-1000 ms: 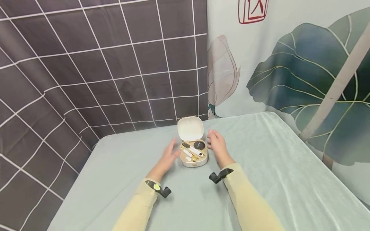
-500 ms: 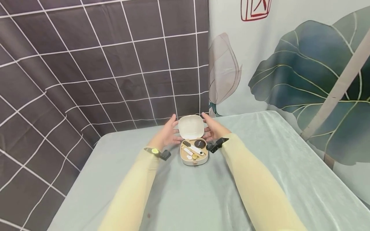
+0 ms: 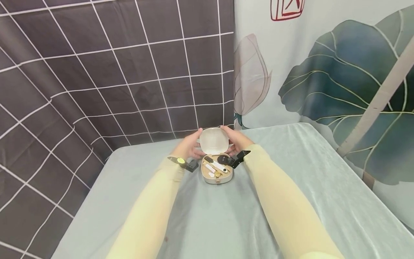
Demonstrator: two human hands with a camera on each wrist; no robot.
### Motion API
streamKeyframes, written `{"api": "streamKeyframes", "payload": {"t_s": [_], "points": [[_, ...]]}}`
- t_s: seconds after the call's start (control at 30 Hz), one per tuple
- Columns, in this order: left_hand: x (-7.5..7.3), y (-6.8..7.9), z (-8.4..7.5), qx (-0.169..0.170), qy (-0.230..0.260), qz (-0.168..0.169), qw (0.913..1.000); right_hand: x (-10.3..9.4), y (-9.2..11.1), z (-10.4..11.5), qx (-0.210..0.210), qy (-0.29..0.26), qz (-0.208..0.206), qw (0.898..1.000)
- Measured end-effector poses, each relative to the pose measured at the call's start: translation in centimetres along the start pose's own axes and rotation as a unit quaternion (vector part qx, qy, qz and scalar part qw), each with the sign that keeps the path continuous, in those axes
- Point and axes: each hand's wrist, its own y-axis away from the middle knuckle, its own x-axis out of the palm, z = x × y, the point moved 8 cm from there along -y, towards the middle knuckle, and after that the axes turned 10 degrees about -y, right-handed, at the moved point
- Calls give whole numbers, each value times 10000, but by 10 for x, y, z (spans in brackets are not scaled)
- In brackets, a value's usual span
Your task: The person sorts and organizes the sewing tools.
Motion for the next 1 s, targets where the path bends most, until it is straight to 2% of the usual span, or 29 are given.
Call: {"api": "streamKeyframes", "payload": {"t_s": [0.23,0.67,0.8,0.9,1.0], "points": [[-5,-1,9,309,222,-275,9989,6,3,3,-494,-13,105,9987],[-9,-6,12,1256,28,-443,9911,1,0,5,-1390,118,-92,9902],[-9,-8,16,1650,-138,-352,9856,4,3,4,-1894,324,140,9813],[-9,-4,18,1980,-202,-189,9798,6,9,2,-2362,500,435,9694],[-9,2,21,2297,-465,-24,9722,8,15,0,-2790,634,700,9556]]}}
